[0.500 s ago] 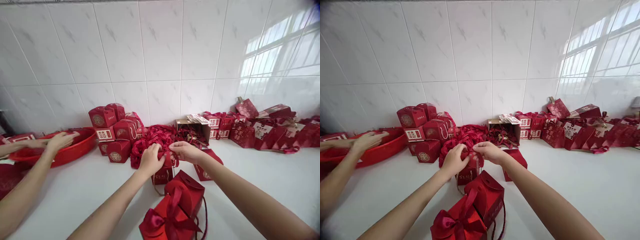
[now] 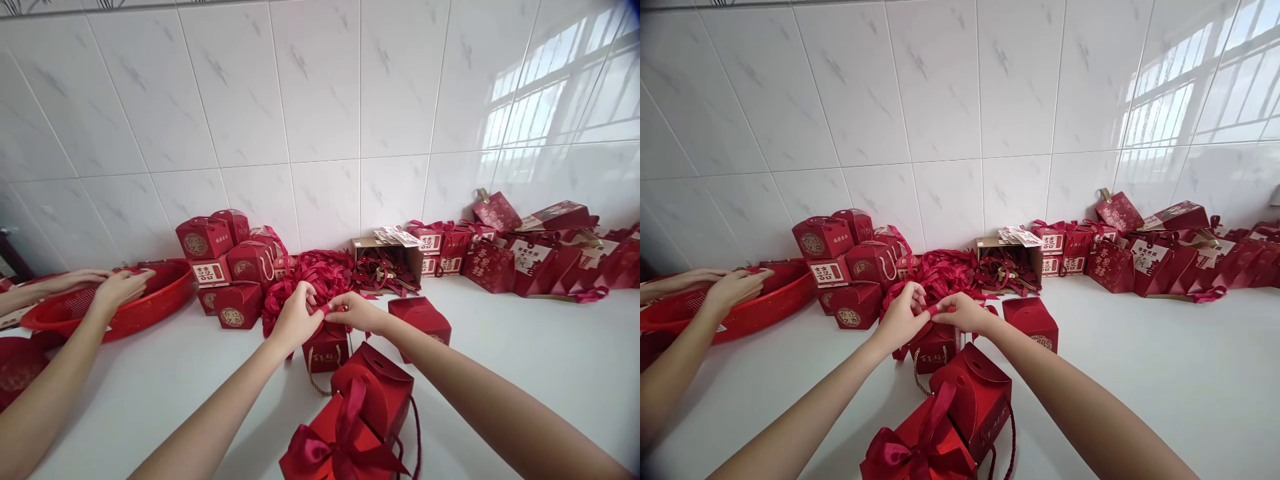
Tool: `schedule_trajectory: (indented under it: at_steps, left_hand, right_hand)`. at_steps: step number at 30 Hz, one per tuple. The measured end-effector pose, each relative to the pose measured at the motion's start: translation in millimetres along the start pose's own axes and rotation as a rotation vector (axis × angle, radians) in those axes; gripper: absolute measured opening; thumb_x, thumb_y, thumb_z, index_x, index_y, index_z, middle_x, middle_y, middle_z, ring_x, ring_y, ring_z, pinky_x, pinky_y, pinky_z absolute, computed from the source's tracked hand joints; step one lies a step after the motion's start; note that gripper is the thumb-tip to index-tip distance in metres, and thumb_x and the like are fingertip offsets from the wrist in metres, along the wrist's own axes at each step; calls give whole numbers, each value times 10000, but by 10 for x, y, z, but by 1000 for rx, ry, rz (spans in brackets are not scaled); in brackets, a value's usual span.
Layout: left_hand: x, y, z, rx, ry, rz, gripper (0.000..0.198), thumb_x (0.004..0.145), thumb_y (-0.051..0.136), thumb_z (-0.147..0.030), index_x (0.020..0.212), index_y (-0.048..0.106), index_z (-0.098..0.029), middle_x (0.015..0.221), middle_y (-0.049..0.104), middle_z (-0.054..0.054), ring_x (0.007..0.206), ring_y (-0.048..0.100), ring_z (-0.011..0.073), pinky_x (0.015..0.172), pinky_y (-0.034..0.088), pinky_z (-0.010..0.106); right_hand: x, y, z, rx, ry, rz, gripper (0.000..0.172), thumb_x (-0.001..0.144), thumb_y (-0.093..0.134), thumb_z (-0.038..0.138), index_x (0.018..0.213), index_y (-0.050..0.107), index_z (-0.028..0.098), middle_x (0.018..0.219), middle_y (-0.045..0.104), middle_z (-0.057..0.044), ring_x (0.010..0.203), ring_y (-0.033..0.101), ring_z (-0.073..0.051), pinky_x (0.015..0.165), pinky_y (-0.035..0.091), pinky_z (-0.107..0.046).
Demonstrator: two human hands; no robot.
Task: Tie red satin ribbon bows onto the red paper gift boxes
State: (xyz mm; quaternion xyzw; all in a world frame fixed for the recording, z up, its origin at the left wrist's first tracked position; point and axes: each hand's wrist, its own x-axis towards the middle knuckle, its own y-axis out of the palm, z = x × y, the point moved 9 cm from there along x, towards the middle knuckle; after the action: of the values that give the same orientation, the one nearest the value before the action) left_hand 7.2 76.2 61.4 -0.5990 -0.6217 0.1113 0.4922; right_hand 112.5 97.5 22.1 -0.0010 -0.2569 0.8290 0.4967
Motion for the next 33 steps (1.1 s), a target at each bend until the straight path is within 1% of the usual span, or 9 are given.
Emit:
schedule_trajectory:
  at_steps: [4, 8, 13, 20, 24, 26, 29, 31, 33]
  left_hand:
    - [-48, 99, 66, -157, 29, 305, 202, 773, 577, -334, 912, 498, -210, 784, 579, -4, 675, 553, 152, 616, 461, 270]
    - [-112, 105, 101, -197, 58, 493, 264, 805, 558, -325, 1049, 537, -227, 930, 622, 28, 805, 585, 177, 716, 490, 308]
    - [-173, 125, 149, -397, -3, 636, 561, 824, 568, -289, 1338, 345, -282, 1133, 588, 64, 1068, 580, 207, 929, 469, 376]
    - [-238, 131, 153, -450, 30, 747, 619, 860, 527, -249, 1415, 259, -310, 1370, 448, 74, 1283, 428, 214, 1061, 364, 399]
    - [-264, 159, 141, -516, 40, 834, 771, 804, 562, -170, 1455, 170, -298, 1478, 330, 77, 1369, 302, 222, 1088, 320, 374]
    - [-243, 176, 169, -539, 28, 847, 853, 757, 593, -141, 1462, 139, -298, 1490, 314, 77, 1380, 280, 222, 1084, 318, 356]
    - [-162, 199, 291, -476, -19, 792, 880, 730, 631, -186, 1459, 152, -302, 1471, 344, 89, 1310, 394, 240, 1022, 388, 353]
    - [-58, 148, 422, -350, -58, 656, 831, 726, 660, -277, 1440, 235, -293, 1410, 426, 100, 1230, 478, 259, 976, 425, 372]
    - [55, 10, 519, -211, -61, 461, 736, 726, 666, -368, 1387, 356, -280, 1308, 525, 96, 1182, 510, 270, 971, 420, 391]
  right_hand:
    - [-4, 42, 71, -173, -85, -26, 48, 752, 659, 200, 743, 665, 153, 775, 621, -13, 734, 555, -141, 708, 427, -261]
    - [-16, 168, 224, -317, -187, 1, 57, 786, 641, 160, 737, 666, 147, 816, 620, -41, 751, 556, -149, 743, 428, -273]
    - [-28, 305, 393, -422, -265, 30, 61, 821, 617, 145, 789, 668, 138, 858, 632, -65, 817, 583, -162, 781, 442, -265]
    - [-47, 418, 465, -528, -277, 71, 77, 835, 590, 135, 841, 664, 118, 913, 630, -99, 849, 599, -187, 770, 462, -286]
    - [-66, 482, 488, -550, -283, 104, 76, 836, 578, 124, 833, 653, 136, 954, 628, -88, 883, 597, -186, 784, 459, -281]
    - [-73, 498, 498, -552, -278, 120, 74, 835, 578, 123, 819, 648, 139, 928, 630, -77, 866, 595, -177, 784, 454, -273]
    - [-63, 459, 473, -552, -244, 112, 78, 830, 578, 118, 797, 646, 136, 870, 632, -74, 836, 590, -176, 769, 446, -266]
    - [-42, 369, 416, -549, -196, 72, 92, 829, 567, 111, 793, 649, 132, 857, 636, -84, 810, 589, -181, 752, 440, -274]
    - [-24, 239, 330, -539, -136, 10, 101, 818, 565, 100, 778, 653, 130, 842, 642, -95, 779, 588, -186, 732, 432, -285]
